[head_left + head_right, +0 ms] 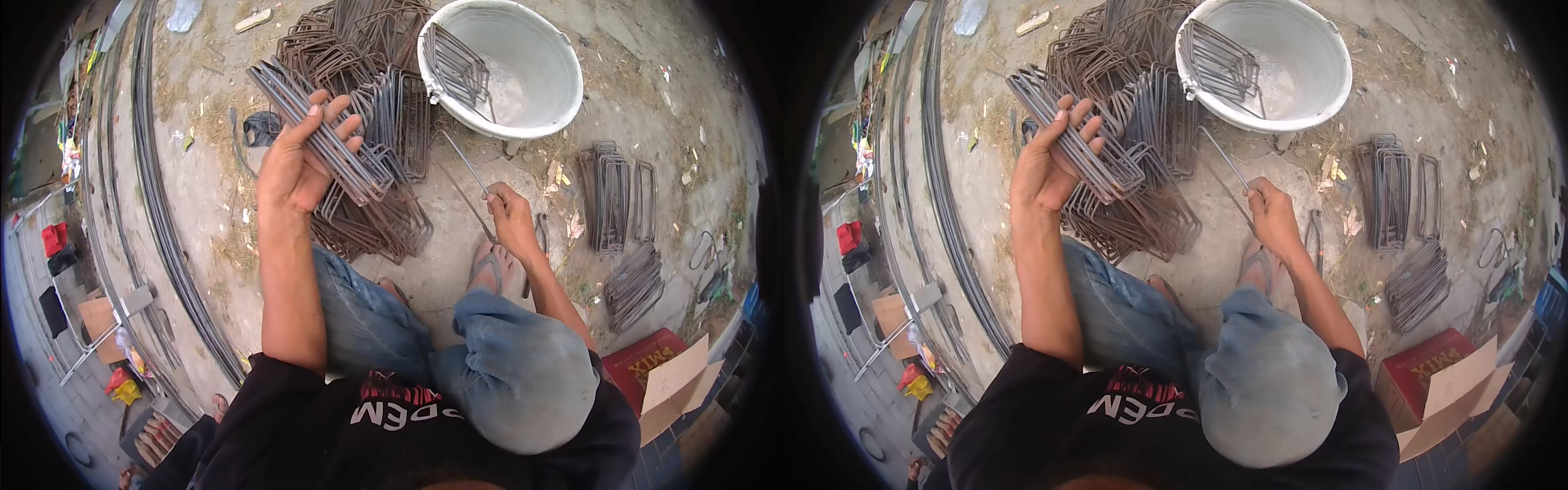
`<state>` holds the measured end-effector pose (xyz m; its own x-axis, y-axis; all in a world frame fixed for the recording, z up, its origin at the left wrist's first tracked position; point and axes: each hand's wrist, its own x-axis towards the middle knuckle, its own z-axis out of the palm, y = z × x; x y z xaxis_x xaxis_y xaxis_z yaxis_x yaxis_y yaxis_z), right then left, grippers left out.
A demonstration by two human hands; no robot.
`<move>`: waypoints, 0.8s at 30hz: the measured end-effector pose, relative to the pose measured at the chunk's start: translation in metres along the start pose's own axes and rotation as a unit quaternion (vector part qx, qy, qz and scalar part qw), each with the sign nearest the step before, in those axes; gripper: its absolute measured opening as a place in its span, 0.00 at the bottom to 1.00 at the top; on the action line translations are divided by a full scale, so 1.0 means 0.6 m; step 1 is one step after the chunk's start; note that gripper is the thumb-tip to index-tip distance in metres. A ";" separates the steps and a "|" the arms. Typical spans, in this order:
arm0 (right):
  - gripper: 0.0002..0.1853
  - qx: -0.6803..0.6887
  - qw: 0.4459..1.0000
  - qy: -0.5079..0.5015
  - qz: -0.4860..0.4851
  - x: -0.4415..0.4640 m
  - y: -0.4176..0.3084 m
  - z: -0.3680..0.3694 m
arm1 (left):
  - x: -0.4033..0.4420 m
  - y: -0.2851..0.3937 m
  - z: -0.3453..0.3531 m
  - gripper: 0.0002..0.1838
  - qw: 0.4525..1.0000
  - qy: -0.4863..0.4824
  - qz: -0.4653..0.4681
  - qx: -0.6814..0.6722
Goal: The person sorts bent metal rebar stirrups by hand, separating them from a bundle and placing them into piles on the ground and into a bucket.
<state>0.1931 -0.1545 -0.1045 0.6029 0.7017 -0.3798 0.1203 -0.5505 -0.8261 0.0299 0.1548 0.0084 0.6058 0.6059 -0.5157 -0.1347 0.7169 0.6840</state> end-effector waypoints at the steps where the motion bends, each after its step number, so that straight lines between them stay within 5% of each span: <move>1: 0.09 0.012 1.000 -0.008 -0.004 -0.017 -0.011 -0.003 | -0.002 0.000 0.008 0.25 1.000 -0.004 0.001 0.001; 11: 0.10 0.288 0.956 -0.010 0.046 -0.031 -0.106 -0.014 | -0.016 -0.021 0.055 0.28 0.998 -0.049 -0.046 0.013; 24: 0.14 0.090 0.975 -0.078 -0.187 0.096 -0.242 0.000 | -0.019 -0.068 0.076 0.22 0.994 -0.043 -0.086 0.060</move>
<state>0.2102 -0.0344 -0.0066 0.4150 0.9058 -0.0848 0.1604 -0.1646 -0.9732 0.0639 0.1029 0.0100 0.6778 0.4423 -0.5873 0.0672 0.7582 0.6486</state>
